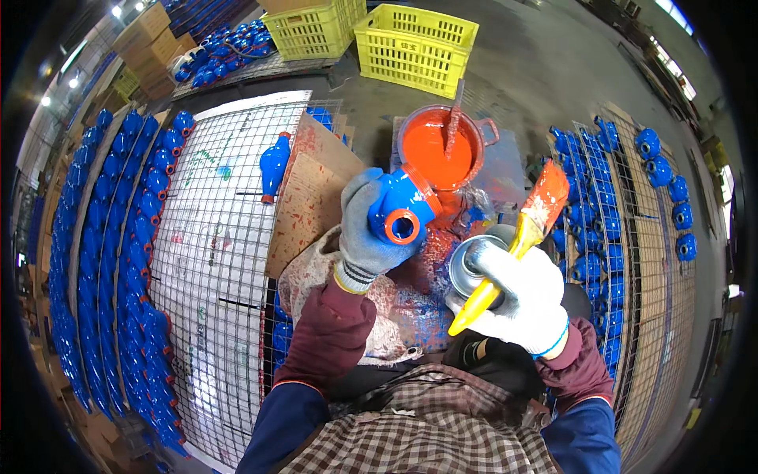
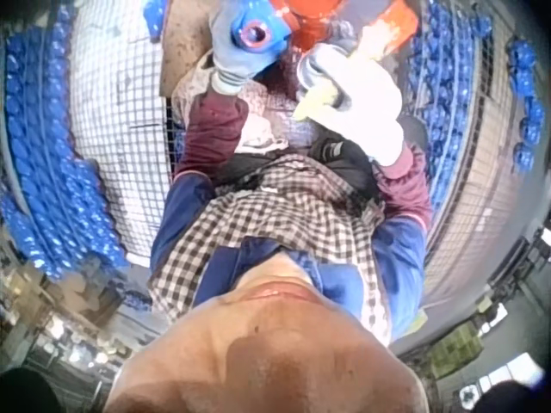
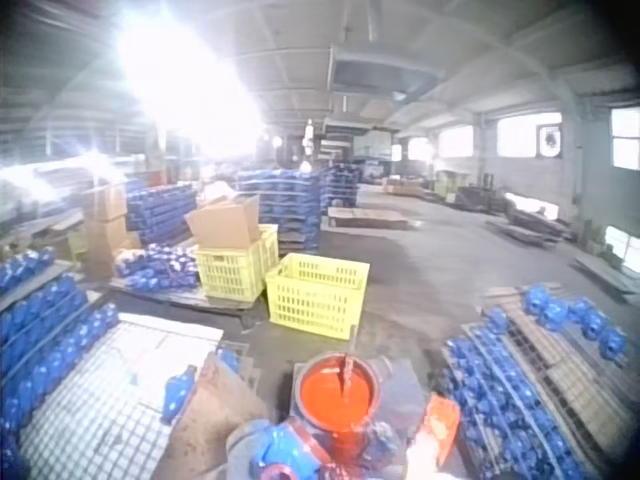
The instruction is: Painting blue industrial components with orange paint using a brush and placing them on a wire drying rack.
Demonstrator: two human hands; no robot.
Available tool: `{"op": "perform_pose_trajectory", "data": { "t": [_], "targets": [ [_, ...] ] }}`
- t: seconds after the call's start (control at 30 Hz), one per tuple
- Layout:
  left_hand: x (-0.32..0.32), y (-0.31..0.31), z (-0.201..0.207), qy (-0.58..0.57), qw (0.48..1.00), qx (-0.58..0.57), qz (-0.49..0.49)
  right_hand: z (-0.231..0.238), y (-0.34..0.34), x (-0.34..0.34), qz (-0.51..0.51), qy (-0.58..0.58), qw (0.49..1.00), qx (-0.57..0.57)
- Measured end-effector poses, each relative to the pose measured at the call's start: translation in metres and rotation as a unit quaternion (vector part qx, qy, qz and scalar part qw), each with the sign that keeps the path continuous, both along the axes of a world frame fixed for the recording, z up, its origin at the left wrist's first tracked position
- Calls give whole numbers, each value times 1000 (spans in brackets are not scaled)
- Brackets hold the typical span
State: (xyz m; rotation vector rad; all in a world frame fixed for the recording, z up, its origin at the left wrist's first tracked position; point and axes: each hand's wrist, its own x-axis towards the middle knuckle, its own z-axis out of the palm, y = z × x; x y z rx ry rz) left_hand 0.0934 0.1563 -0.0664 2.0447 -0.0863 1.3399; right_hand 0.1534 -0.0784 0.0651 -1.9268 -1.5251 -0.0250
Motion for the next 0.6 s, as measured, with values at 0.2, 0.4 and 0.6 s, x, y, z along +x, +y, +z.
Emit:
{"op": "perform_pose_trajectory", "data": {
  "t": [0.2,0.4,0.6],
  "targets": [
    [-4,-1,5,-30,999,5,-11,11,-11,-13,-41,-77,996,17],
    [-8,1,8,-44,998,35,9,13,-2,-14,-40,-65,997,18],
    [-6,3,5,-33,999,26,16,10,0,-10,-39,-78,995,46]
  ]
}}
